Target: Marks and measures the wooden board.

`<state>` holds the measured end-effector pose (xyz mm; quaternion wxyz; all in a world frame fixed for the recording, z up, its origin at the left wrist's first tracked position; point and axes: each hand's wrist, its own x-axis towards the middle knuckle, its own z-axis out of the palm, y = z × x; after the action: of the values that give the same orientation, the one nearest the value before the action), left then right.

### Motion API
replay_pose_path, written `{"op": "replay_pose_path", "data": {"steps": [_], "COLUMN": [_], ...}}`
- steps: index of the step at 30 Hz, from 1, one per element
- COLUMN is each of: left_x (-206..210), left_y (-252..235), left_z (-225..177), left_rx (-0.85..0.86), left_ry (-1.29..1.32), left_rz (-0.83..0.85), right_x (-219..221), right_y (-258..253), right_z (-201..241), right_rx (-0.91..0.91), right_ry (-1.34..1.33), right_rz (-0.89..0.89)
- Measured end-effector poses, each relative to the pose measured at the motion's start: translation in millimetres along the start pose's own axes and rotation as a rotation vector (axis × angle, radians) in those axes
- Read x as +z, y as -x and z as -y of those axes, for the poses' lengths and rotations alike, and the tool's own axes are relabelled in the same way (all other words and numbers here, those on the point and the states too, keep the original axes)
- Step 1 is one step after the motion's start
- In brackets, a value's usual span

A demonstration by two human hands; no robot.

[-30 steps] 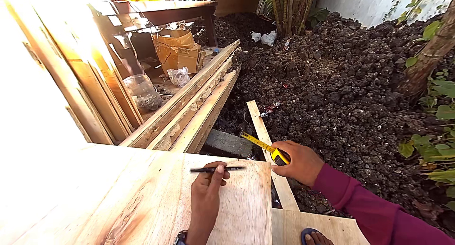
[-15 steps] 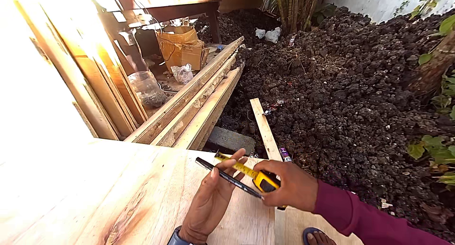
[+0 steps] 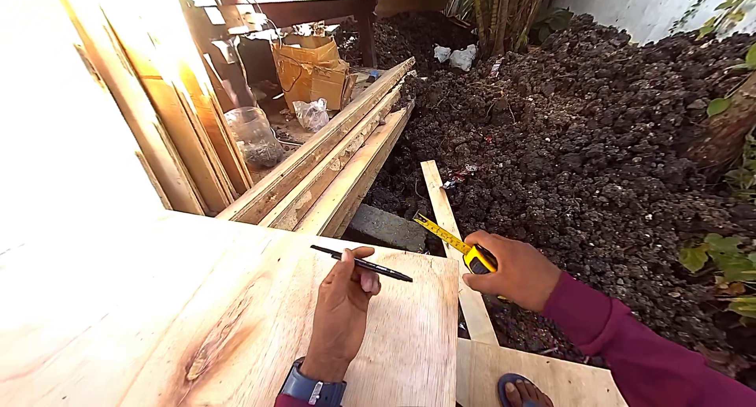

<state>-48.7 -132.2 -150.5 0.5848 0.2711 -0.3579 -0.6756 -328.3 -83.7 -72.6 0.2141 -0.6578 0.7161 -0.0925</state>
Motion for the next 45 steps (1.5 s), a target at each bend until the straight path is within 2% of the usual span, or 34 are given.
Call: {"op": "replay_pose_path", "data": {"steps": [5,8,10,13,20,40,45], "left_x": [3.8,0.8,0.4,1.5,3.5,2.0,4.5], "left_y": [4.6,1.8,0.4,0.2,0.3,1.0,0.8], "left_z": [-2.2,-3.5,-4.3,-3.7,-2.9,6.2,11.3], "left_rx": [0.095,0.091,0.081,0.088,0.086,0.209,0.292], "left_ry": [-0.049,-0.059,-0.078,-0.115,-0.175,-0.319,-0.518], "left_rz": [0.05,-0.023,-0.094,-0.145,-0.148,-0.074,-0.011], "right_x": [6.8,24.4,29.9,28.7,19.3,25.6,11.4], "right_y": [28.5,47.8,53.3,49.8,34.3,14.8,19.2], "right_z": [11.2,3.4,-4.6,-12.3,-9.1,-6.1,-7.5], "right_rx": [-0.076,-0.127,-0.122,-0.077,0.037,0.034,0.055], "right_ry": [0.184,0.237,0.265,0.319,0.339,0.353,0.253], "right_rz": [0.031,0.114,0.106,0.086,0.16,0.189,0.058]}}
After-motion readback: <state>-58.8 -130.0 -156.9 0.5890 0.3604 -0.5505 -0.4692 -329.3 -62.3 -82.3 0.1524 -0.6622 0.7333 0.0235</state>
